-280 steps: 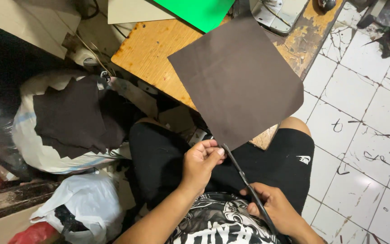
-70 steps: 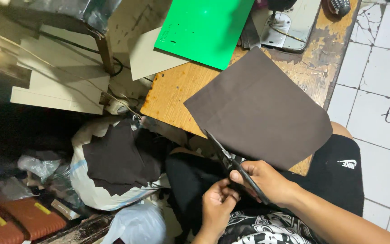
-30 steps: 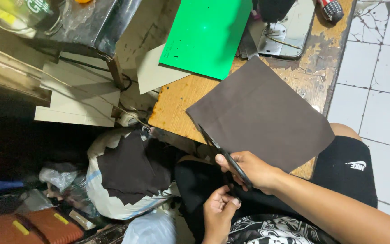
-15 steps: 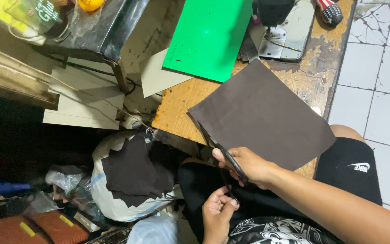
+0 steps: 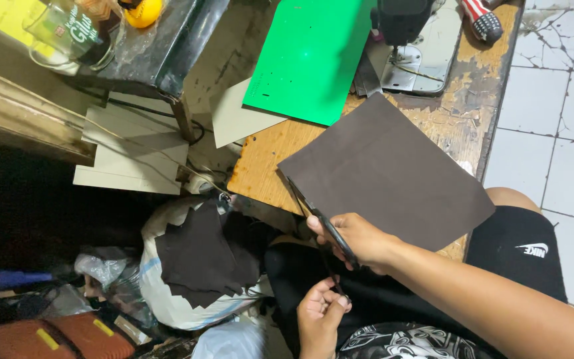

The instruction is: Cutting pieces of leather using scissors and a green template on a workbench.

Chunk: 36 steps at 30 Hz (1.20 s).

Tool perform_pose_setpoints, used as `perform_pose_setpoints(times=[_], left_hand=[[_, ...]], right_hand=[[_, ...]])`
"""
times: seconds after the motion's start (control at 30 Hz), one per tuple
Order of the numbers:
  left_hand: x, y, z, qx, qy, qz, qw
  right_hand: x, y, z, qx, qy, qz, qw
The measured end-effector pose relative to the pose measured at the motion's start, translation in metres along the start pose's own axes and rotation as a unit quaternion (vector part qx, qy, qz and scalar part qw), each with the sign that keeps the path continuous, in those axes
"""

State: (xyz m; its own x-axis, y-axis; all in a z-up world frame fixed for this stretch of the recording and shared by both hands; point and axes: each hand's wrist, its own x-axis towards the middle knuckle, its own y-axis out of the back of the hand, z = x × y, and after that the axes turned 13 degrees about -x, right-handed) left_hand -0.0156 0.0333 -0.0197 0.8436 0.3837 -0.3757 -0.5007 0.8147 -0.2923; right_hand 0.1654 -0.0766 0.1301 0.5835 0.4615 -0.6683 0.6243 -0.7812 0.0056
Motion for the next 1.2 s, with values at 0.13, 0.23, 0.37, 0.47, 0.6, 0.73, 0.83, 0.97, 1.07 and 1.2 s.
perform_pose_setpoints(times=[0.13,0.23,0.37,0.47,0.6,0.73,0.83,0.97,1.07,1.2], left_hand=[[-0.001,0.0,0.003,0.003,-0.003,-0.01,1.0],[0.003,0.005,-0.003,0.001,-0.006,-0.005,1.0],[0.002,0.006,-0.004,0.0,0.003,0.014,1.0],[0.001,0.004,0.0,0.005,0.005,0.015,1.0],[0.001,0.002,0.004,-0.01,0.007,0.025,1.0],[0.001,0.005,0.002,0.002,-0.003,0.008,1.0],[0.001,0.006,0.002,0.002,-0.016,0.005,1.0],[0.001,0.007,0.005,0.003,-0.019,-0.003,1.0],[0.001,0.008,0.006,0.008,-0.021,-0.003,1.0],[0.003,0.013,-0.001,-0.014,-0.039,-0.008,0.999]], right_hand=[[-0.008,0.001,-0.01,-0.024,-0.01,-0.004,1.0],[-0.007,-0.001,-0.014,-0.002,-0.001,0.006,1.0],[0.001,-0.002,-0.013,0.003,0.011,0.008,1.0],[0.005,-0.002,-0.012,-0.006,0.009,0.014,1.0],[0.0,-0.001,-0.019,-0.002,-0.004,0.018,1.0],[0.001,-0.002,-0.025,-0.009,-0.009,0.018,1.0],[0.009,-0.004,-0.022,0.022,0.016,0.018,0.999],[0.009,-0.003,-0.023,0.017,0.025,0.026,0.999],[0.011,-0.003,-0.025,0.012,0.032,0.025,0.999],[0.007,0.0,-0.035,0.003,0.022,0.024,0.999]])
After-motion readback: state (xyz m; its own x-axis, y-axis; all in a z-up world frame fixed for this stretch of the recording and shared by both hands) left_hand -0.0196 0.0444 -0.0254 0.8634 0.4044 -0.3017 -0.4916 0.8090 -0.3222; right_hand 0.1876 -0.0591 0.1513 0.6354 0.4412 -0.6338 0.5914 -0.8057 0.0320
